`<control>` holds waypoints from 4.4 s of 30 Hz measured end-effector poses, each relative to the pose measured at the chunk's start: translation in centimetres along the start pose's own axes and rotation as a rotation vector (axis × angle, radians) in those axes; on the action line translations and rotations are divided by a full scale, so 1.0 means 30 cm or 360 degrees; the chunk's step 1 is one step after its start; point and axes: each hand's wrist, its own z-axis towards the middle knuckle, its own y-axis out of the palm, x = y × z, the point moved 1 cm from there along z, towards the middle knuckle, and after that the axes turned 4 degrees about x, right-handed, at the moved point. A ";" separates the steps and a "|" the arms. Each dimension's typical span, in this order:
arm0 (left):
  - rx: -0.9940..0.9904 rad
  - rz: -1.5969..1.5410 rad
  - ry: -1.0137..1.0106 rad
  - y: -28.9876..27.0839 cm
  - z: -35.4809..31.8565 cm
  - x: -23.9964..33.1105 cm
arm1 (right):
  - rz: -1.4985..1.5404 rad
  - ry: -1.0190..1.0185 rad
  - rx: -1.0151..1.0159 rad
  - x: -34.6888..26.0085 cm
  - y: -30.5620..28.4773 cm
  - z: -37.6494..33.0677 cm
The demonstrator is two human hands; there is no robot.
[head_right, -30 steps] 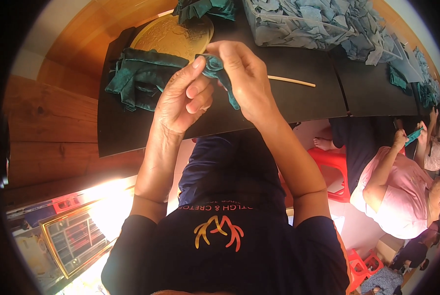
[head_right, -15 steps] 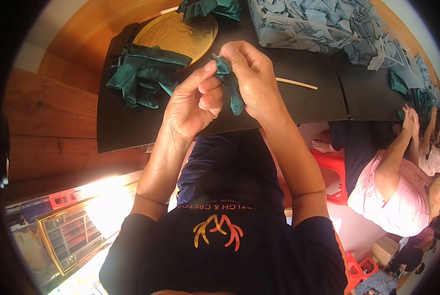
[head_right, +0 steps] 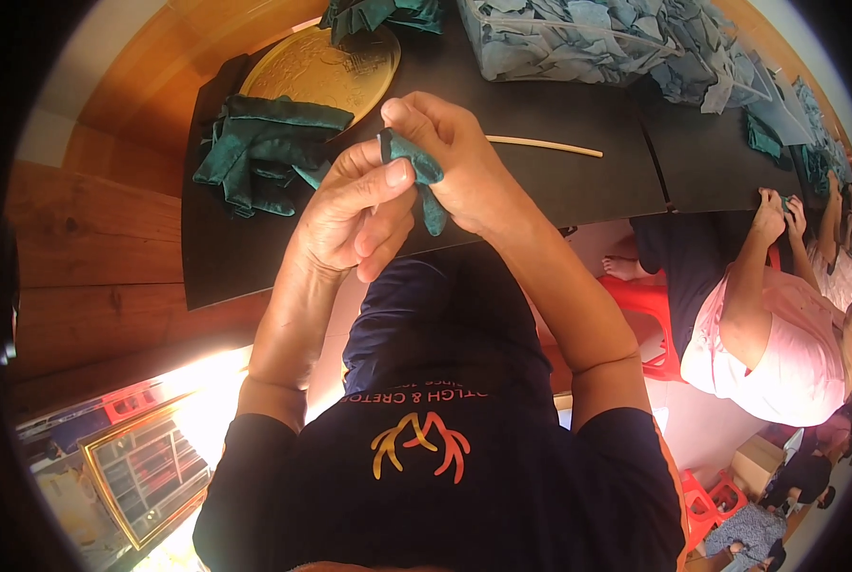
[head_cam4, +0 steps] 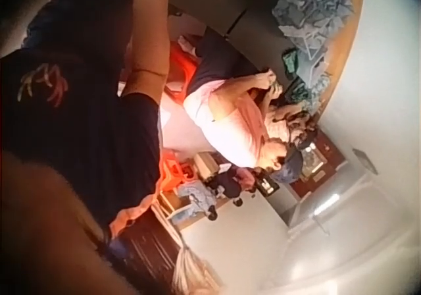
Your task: Turning small green and blue fabric pieces inside out using a wooden stick.
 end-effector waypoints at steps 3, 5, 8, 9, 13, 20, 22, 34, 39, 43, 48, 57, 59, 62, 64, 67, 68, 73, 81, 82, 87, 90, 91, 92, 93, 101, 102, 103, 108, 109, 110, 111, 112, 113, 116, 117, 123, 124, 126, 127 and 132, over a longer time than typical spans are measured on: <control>-0.0186 -0.0359 -0.0025 -0.009 0.012 -0.003 | -0.0010 -0.0058 -0.0012 -0.001 0.003 -0.001; -0.0258 -0.0453 -0.0050 -0.019 0.018 -0.009 | -0.0055 -0.0133 0.0023 0.000 0.010 0.009; -0.0271 -0.0699 -0.0062 -0.022 0.023 -0.024 | -0.0331 -0.0449 0.0202 -0.002 -0.003 0.018; -0.0385 -0.0720 -0.0018 -0.023 0.025 -0.026 | -0.0333 -0.0452 0.0195 -0.007 -0.007 0.015; -0.0555 -0.0631 0.0083 -0.071 0.030 -0.025 | 0.0003 -0.0588 0.0209 -0.054 -0.014 -0.021; -0.0174 -0.0614 -0.0002 -0.028 0.020 -0.001 | -0.0418 -0.0959 0.0107 -0.033 0.022 -0.038; -0.0128 -0.0681 -0.0036 -0.040 0.028 -0.005 | -0.0340 -0.0923 0.0293 -0.012 0.031 -0.037; -0.0394 -0.0784 0.0046 -0.093 0.030 -0.068 | -0.0250 -0.0536 0.0407 0.036 -0.029 -0.006; -0.0277 -0.0401 0.0029 -0.070 0.011 -0.057 | -0.0444 -0.0472 0.0399 0.020 -0.054 -0.021; -0.0173 -0.0107 0.0070 -0.128 -0.039 -0.046 | -0.0257 -0.0541 0.0887 -0.080 -0.168 0.007; 0.0314 0.0525 0.0442 -0.026 -0.006 -0.049 | -0.0339 -0.0714 0.0737 -0.134 -0.168 0.034; 0.0352 0.0620 0.0401 -0.012 0.116 -0.085 | -0.0063 -0.0378 0.0570 -0.116 -0.079 0.036; 0.0428 0.0765 0.0356 -0.046 0.106 -0.091 | -0.0161 -0.0268 0.0428 -0.116 -0.098 0.041; 0.0527 0.1181 0.0471 -0.092 0.026 -0.095 | -0.0388 -0.0434 0.0435 -0.185 -0.281 0.094; 0.0495 0.1299 0.0384 -0.110 -0.045 -0.085 | -0.0292 -0.0489 0.0525 -0.230 -0.400 0.133; 0.0339 0.1368 0.0108 -0.115 -0.077 -0.065 | -0.0172 -0.0665 0.0411 -0.294 -0.471 0.137; 0.0405 0.1462 0.0430 -0.083 -0.075 -0.041 | -0.0326 -0.0672 0.0167 -0.294 -0.396 0.136; 0.0544 0.1422 0.0817 -0.004 0.013 0.064 | -0.0752 -0.0503 -0.1055 -0.271 -0.179 0.110; -0.0202 0.0379 0.0265 -0.075 0.104 0.001 | -0.0751 -0.0426 -0.1411 -0.261 -0.159 0.161; -0.0332 0.0199 0.0268 -0.084 0.107 -0.010 | -0.0695 -0.0470 -0.1347 -0.237 -0.170 0.171; -0.0100 -0.0484 0.0307 -0.086 0.114 -0.015 | -0.0843 -0.0073 -0.0648 -0.158 -0.249 0.139; -0.0040 -0.0633 0.0420 -0.134 0.130 0.000 | -0.2319 -0.0203 -0.0088 -0.046 -0.353 0.079; 0.0011 -0.0721 0.0457 -0.142 0.133 0.004 | -0.2894 -0.0386 0.0001 -0.009 -0.390 0.042; -0.0023 -0.0810 0.0459 -0.151 0.133 0.009 | -0.2894 -0.0393 -0.0012 0.021 -0.413 0.016; -0.0011 -0.0812 0.0475 -0.152 0.132 0.012 | -0.2896 -0.0474 0.0060 0.051 -0.432 -0.001; 0.0539 -0.0168 0.0908 -0.181 0.116 0.045 | -0.2173 -0.0711 0.0441 0.062 -0.361 -0.080; 0.0567 -0.0101 0.0955 -0.186 0.113 0.046 | -0.1881 -0.0695 0.0395 0.034 -0.312 -0.097; 0.0573 -0.0098 0.0958 -0.186 0.106 0.047 | -0.1589 -0.0676 0.0353 0.015 -0.265 -0.115; 0.0542 -0.0119 0.0975 -0.179 0.100 0.050 | -0.1330 -0.0610 0.0200 -0.001 -0.170 -0.152; 0.0540 -0.0118 0.0975 -0.170 0.099 0.051 | -0.1330 -0.0612 0.0202 -0.001 -0.169 -0.158; 0.0556 -0.0182 0.0970 -0.158 0.098 0.053 | -0.1321 -0.0545 0.0221 0.002 -0.170 -0.164; 0.0573 -0.0245 0.0965 -0.151 0.098 0.054 | -0.1312 -0.0479 0.0240 0.006 -0.172 -0.169; 0.0569 -0.0244 0.0967 -0.151 0.098 0.054 | -0.1313 -0.0483 0.0241 0.007 -0.173 -0.174; 0.0574 -0.0260 0.0966 -0.152 0.097 0.052 | -0.1309 -0.0440 0.0259 0.009 -0.175 -0.179; 0.0599 -0.0310 0.0957 -0.137 0.096 0.050 | -0.1325 -0.0446 0.0281 0.005 -0.168 -0.183; 0.0624 -0.0346 0.0950 -0.131 0.096 0.050 | -0.1344 -0.0491 0.0280 0.004 -0.162 -0.183; 0.0576 -0.0100 0.1006 -0.123 0.104 0.014 | -0.1234 -0.0553 0.0332 0.009 -0.129 -0.163; 0.0560 -0.0129 0.1018 -0.116 0.104 0.008 | -0.1235 -0.0563 0.0332 0.014 -0.123 -0.158; 0.0539 -0.0179 0.0998 -0.125 0.110 0.002 | -0.1038 -0.0488 0.0409 0.031 -0.116 -0.152; 0.0524 -0.0232 0.0971 -0.125 0.112 0.000 | -0.1037 -0.0497 0.0406 0.034 -0.114 -0.151; 0.0499 -0.0092 0.0960 -0.118 0.107 -0.020 | -0.0968 -0.0490 0.0433 0.037 -0.099 -0.131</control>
